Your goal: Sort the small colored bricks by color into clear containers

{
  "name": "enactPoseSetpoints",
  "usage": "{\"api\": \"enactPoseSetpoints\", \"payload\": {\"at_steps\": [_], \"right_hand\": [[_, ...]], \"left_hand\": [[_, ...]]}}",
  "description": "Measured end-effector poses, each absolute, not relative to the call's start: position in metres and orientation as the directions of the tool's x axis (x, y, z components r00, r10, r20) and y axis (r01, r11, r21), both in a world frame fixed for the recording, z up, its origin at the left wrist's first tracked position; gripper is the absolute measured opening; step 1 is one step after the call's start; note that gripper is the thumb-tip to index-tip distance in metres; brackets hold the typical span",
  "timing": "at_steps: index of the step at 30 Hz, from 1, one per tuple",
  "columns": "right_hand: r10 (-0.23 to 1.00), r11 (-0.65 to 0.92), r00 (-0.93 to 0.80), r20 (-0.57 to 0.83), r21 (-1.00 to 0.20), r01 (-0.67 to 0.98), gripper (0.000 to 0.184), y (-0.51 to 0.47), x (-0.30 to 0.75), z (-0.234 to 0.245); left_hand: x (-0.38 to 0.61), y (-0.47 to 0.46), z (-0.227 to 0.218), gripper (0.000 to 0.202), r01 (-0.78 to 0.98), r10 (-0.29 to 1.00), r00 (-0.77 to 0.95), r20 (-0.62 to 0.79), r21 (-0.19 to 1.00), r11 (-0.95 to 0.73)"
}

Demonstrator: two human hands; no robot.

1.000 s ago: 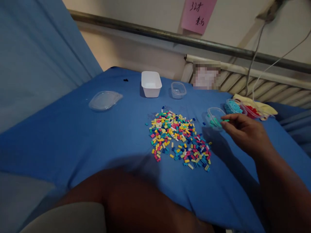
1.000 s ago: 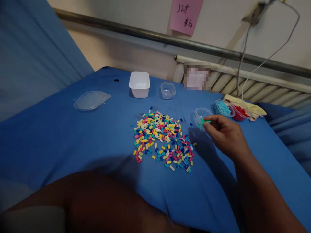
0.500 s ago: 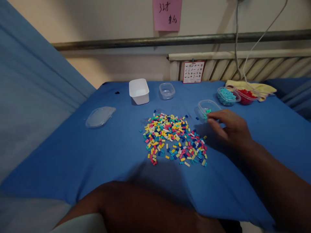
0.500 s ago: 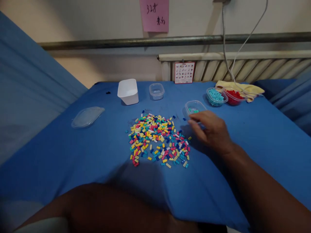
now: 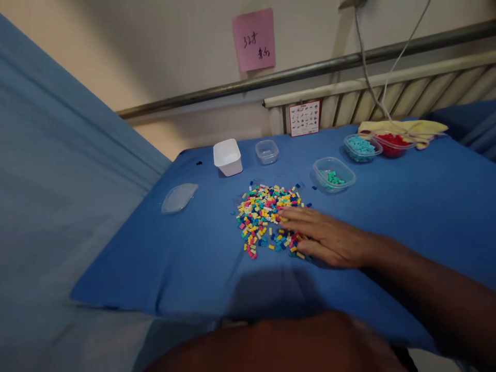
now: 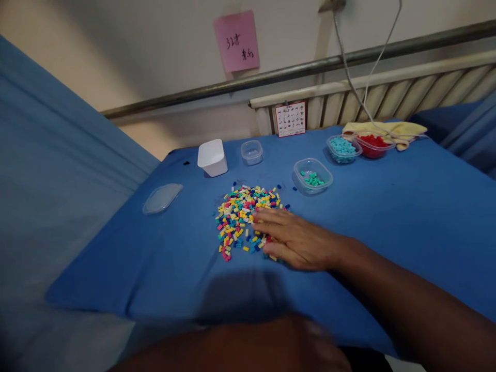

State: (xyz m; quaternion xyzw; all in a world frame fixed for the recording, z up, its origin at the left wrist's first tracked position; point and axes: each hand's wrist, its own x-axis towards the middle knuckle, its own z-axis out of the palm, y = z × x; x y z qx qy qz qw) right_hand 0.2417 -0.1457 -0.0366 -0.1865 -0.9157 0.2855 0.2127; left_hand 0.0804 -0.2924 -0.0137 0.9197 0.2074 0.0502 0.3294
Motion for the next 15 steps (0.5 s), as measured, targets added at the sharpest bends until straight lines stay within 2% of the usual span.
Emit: {"api": "enactPoseSetpoints", "payload": {"at_steps": [2, 4, 5, 8, 11, 15], "right_hand": [[0.553, 0.757, -0.752, 0.358, -0.592, 0.275, 0.053, -0.136, 0.247, -0.041], [0.633, 0.728, -0.678, 0.373, -0.584, 0.359, 0.054, -0.125, 0.251, -0.049], [0.658, 0.712, -0.662, 0.359, -0.582, 0.393, 0.055, -0.121, 0.252, -0.054], [0.676, 0.69, -0.665, 0.319, -0.591, 0.418, 0.057, -0.116, 0.251, -0.065], [0.668, 0.69, -0.665, 0.335, -0.615, 0.383, 0.053, -0.117, 0.248, -0.066], [0.683, 0.676, -0.642, 0.349, -0.635, 0.374, 0.051, -0.116, 0.248, -0.061]], "left_hand": [[0.048, -0.277, 0.0, 0.042, 0.38, 0.488, 0.872, 0.034, 0.581, -0.72], [0.011, -0.258, 0.003, 0.051, 0.642, 0.745, 0.656, 0.118, 0.431, -0.634], [-0.006, -0.248, 0.001, 0.057, 0.761, 0.825, 0.549, 0.133, 0.328, -0.559], [-0.043, -0.222, -0.018, 0.08, 0.897, 0.908, 0.409, 0.09, 0.14, -0.418], [-0.052, -0.198, -0.033, 0.086, 0.923, 0.93, 0.365, 0.038, 0.112, -0.367], [-0.035, -0.162, -0.034, 0.09, 0.93, 0.94, 0.341, 0.001, 0.142, -0.338]]}}
